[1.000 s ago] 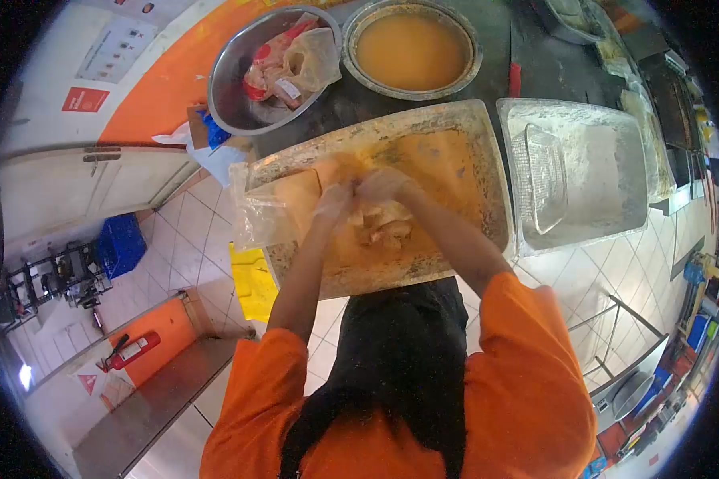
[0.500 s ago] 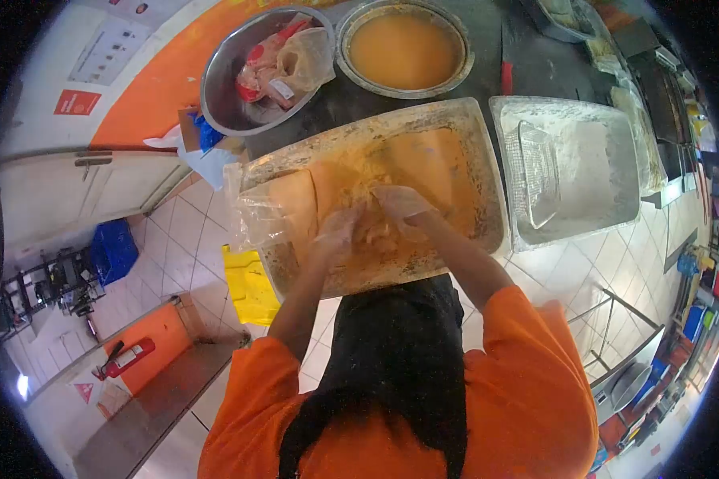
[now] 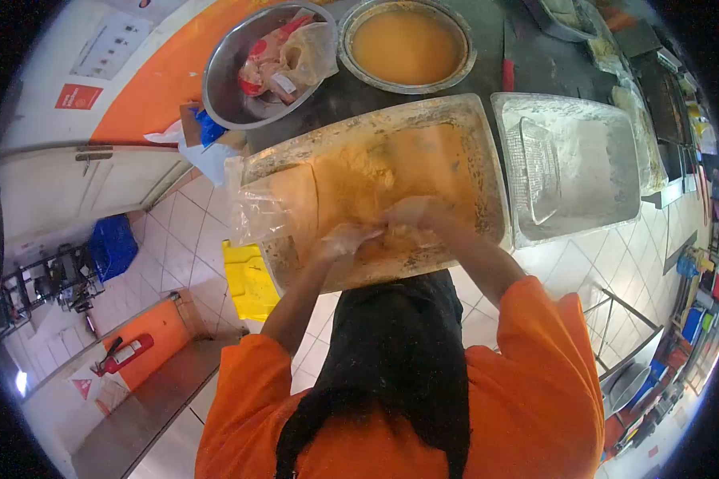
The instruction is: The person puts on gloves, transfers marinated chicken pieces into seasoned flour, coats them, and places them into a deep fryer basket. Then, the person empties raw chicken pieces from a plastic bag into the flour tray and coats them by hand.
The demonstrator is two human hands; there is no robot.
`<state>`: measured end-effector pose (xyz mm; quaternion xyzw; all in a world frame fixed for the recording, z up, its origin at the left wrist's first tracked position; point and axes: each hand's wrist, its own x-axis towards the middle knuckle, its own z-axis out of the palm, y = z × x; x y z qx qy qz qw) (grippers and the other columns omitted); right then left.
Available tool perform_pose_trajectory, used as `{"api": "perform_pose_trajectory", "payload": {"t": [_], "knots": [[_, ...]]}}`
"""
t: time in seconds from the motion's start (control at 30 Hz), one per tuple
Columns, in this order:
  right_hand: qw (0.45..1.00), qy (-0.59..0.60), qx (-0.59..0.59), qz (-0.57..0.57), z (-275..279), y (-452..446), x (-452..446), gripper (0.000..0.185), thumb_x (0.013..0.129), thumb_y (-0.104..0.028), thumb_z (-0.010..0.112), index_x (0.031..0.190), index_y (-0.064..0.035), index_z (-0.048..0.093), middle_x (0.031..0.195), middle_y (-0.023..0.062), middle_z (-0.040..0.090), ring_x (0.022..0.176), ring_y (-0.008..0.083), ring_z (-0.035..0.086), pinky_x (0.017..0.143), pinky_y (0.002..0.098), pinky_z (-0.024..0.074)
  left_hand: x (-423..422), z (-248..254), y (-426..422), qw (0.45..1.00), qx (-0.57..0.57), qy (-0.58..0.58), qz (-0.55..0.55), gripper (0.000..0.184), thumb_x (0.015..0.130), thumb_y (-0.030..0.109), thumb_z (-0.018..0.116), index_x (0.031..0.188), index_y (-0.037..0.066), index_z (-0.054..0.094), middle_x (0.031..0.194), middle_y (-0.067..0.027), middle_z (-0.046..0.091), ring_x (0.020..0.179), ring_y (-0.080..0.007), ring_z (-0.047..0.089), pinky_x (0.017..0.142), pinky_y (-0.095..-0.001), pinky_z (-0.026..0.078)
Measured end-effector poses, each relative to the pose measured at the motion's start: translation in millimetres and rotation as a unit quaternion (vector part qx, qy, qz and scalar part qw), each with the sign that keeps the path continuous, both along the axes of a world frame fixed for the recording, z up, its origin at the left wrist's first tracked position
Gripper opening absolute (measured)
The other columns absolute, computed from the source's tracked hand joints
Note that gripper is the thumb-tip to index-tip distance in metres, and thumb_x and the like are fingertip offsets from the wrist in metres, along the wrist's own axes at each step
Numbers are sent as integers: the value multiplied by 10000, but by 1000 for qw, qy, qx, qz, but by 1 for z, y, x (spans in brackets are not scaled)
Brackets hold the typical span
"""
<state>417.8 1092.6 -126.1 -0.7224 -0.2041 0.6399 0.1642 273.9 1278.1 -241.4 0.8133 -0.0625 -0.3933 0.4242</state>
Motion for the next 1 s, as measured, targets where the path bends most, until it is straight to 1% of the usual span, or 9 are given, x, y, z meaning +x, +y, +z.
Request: {"api": "perform_pose_trajectory", "payload": {"t": [0.1, 0.2, 0.27, 0.4, 0.6, 0.7, 0.77, 0.93, 1.0], "knots": [[985, 69, 87, -129, -60, 10, -17, 524, 966, -510, 481, 1306, -128, 597, 1200, 79, 660, 1070, 210, 627, 958, 314, 467, 21, 12, -20, 983, 151, -54, -91, 382, 950, 213, 512, 1312, 108, 575, 1284, -130, 601, 1198, -249, 573, 993, -342, 452], [980, -85, 119, -134, 5, 8, -14, 481, 973, -462, 474, 1270, -113, 621, 1225, 77, 652, 1075, 231, 631, 957, 317, 477, 37, 47, -12, 955, 228, -127, -144, 375, 932, 234, 572, 1271, 76, 597, 1170, -167, 663, 1146, -244, 604, 990, -365, 446], [960, -146, 235, -39, -58, -37, 9, 470, 966, -460, 491, 1267, -125, 625, 1262, 85, 634, 1107, 234, 615, 977, 321, 467, 6, 19, 4, 973, 146, -179, 9, 395, 918, 245, 583, 1282, 91, 583, 1135, -155, 676, 1116, -245, 620, 974, -369, 459], [963, -215, 103, 126, -65, -68, 24, 444, 957, -428, 509, 1293, -151, 594, 1280, 89, 618, 1133, 256, 592, 990, 345, 457, -9, 48, 15, 958, 144, -5, 249, 465, 902, 176, 566, 1356, 93, 507, 1086, -137, 696, 1053, -227, 651, 923, -355, 493], [914, -119, 385, 54, -190, -35, -37, 398, 960, -353, 486, 1307, -168, 546, 1211, 94, 640, 1061, 326, 614, 931, 405, 494, -37, -97, 21, 994, 26, -95, 46, 504, 865, 100, 566, 1366, 116, 503, 1103, -152, 684, 1041, -258, 645, 937, -349, 493], [948, -228, 148, 166, -84, 0, -20, 421, 932, -414, 502, 1252, -149, 571, 1174, 146, 641, 1003, 347, 629, 895, 420, 507, -26, -87, 14, 987, 105, -115, -31, 513, 853, 112, 582, 1362, 122, 514, 1164, -176, 655, 1063, -286, 631, 945, -362, 493], [974, -219, 42, -30, -46, 2, -6, 476, 909, -468, 520, 1230, -122, 575, 1161, 173, 639, 989, 340, 633, 879, 424, 511, -15, -25, 17, 972, 144, -169, -73, 531, 849, 160, 600, 1366, 92, 503, 1234, -204, 610, 1107, -308, 606, 953, -376, 490], [914, -401, 51, -14, -61, 15, 10, 396, 902, -404, 529, 1105, -74, 611, 1054, 161, 666, 974, 277, 654, 829, 402, 525, 11, 67, -7, 931, 298, -15, 209, 549, 849, 273, 603, 1352, 74, 511, 1329, -249, 524, 1253, -338, 502, 1023, -418, 438], [884, -459, 64, 69, -72, 26, 2, 382, 911, -372, 525, 1115, -59, 600, 1043, 166, 664, 973, 273, 658, 808, 413, 528, 3, 57, -4, 884, 395, -240, 74, 489, 864, 291, 582, 1314, 102, 548, 1310, -252, 538, 1266, -338, 497, 1022, -444, 434]]}}
